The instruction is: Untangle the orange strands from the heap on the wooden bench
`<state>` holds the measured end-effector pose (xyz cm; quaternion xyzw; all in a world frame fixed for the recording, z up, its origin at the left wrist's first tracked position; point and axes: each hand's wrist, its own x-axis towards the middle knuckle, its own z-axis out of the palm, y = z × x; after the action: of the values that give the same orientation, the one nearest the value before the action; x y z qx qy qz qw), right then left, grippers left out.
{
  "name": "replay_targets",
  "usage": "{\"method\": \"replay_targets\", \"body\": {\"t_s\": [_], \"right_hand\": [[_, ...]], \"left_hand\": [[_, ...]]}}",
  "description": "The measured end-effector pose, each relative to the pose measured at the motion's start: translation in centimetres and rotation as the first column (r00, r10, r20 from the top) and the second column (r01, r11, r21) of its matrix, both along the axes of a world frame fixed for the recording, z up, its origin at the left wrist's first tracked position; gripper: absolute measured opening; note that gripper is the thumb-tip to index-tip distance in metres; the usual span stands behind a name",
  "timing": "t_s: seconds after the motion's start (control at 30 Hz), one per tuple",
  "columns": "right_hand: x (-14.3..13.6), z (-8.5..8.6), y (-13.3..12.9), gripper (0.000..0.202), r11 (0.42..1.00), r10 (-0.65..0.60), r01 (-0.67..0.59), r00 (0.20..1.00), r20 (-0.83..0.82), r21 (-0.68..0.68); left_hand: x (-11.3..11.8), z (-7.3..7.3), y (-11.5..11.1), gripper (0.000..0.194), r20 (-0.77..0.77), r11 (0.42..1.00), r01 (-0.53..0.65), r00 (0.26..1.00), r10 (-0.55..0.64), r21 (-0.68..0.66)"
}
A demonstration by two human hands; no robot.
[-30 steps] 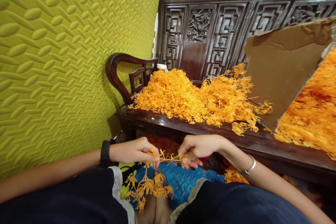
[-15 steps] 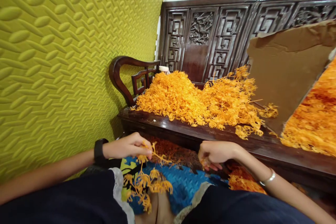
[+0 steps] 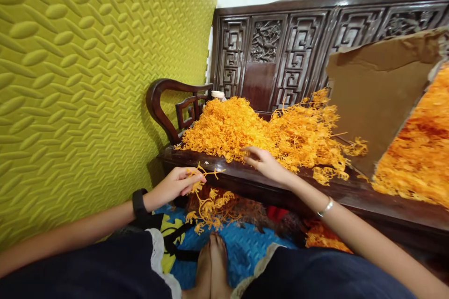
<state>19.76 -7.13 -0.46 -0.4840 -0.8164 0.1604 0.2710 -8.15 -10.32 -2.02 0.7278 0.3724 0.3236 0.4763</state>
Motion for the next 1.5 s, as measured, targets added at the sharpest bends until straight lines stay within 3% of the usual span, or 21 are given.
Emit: {"method": "replay_targets", "body": {"t_s": [0.1,0.17,0.3,0.43,0.53,0.6,0.63,0.7,0.73,0.77,1.0,1.2,1.4,1.5], "right_hand": [[0.0,0.0,2.8,0.041,0.968,-0.056,0.007,0.980,0.189,0.252],[-0.1,0.1,4.5,0.041,0.943,-0.095,0.000,0.958,0.271,0.333],[-0.8,0.4,6.6,0.041,0.940,-0.119,0.017,0.952,0.281,0.340],[-2.5,1.1,6.0,0.040,0.954,-0.113,0.043,0.969,0.219,0.298],[-4.7,1.5,3.7,0.039,0.978,-0.005,-0.034,0.982,0.189,0.204],[-6.4,1.6,1.7,0.034,0.980,0.199,-0.197,0.974,0.104,-0.029],[-7.2,1.6,0.7,0.030,0.932,0.312,-0.308,0.950,-0.012,-0.193],[-8.6,1.5,-1.2,0.026,0.767,0.403,-0.495,0.867,-0.294,-0.408],[-9.2,1.4,-1.9,0.026,0.710,0.388,-0.548,0.829,-0.404,-0.442],[-9.7,1.3,-2.5,0.027,0.702,0.359,-0.564,0.807,-0.469,-0.434],[-11.3,0.4,-4.4,0.033,0.801,0.265,-0.522,0.750,-0.606,-0.295],[-10.9,0.2,-4.9,0.029,0.907,0.188,-0.369,0.787,-0.588,-0.204],[-9.4,0.2,-5.2,0.028,0.897,0.300,-0.419,0.813,-0.499,-0.143],[-9.0,0.5,-5.3,0.026,0.910,0.341,-0.410,0.822,-0.457,-0.058]], "left_hand": [[0.5,0.7,-0.5,0.034,0.017,0.999,-0.037,0.999,0.037,0.005],[0.8,1.2,-0.8,0.034,0.018,0.999,-0.047,0.999,0.047,0.000],[0.8,1.6,-1.2,0.032,0.053,0.997,-0.078,0.996,0.078,-0.010],[0.4,1.6,-1.0,0.032,0.124,0.992,-0.121,0.985,0.123,-0.028],[0.3,1.6,-0.8,0.031,0.189,0.989,-0.141,0.971,0.146,-0.038],[0.3,1.6,-0.7,0.029,0.226,0.988,-0.147,0.962,0.151,-0.037],[0.3,1.6,-0.7,0.028,0.239,0.988,-0.151,0.959,0.155,-0.035],[0.3,1.8,-0.8,0.026,0.253,0.986,-0.163,0.953,0.165,-0.027],[0.3,1.8,-0.9,0.026,0.254,0.986,-0.169,0.953,0.168,-0.019],[0.3,1.9,-1.0,0.026,0.252,0.986,-0.167,0.954,0.164,-0.007],[0.9,1.7,-1.2,0.032,0.253,0.998,0.002,0.967,-0.019,0.066],[0.4,1.9,-1.3,0.032,0.245,0.999,0.023,0.969,-0.010,-0.049],[-0.5,2.0,-1.2,0.025,0.226,0.933,0.282,0.946,-0.232,-0.223],[-0.7,2.1,-1.2,0.020,0.233,0.903,0.344,0.929,-0.288,-0.256]]}}
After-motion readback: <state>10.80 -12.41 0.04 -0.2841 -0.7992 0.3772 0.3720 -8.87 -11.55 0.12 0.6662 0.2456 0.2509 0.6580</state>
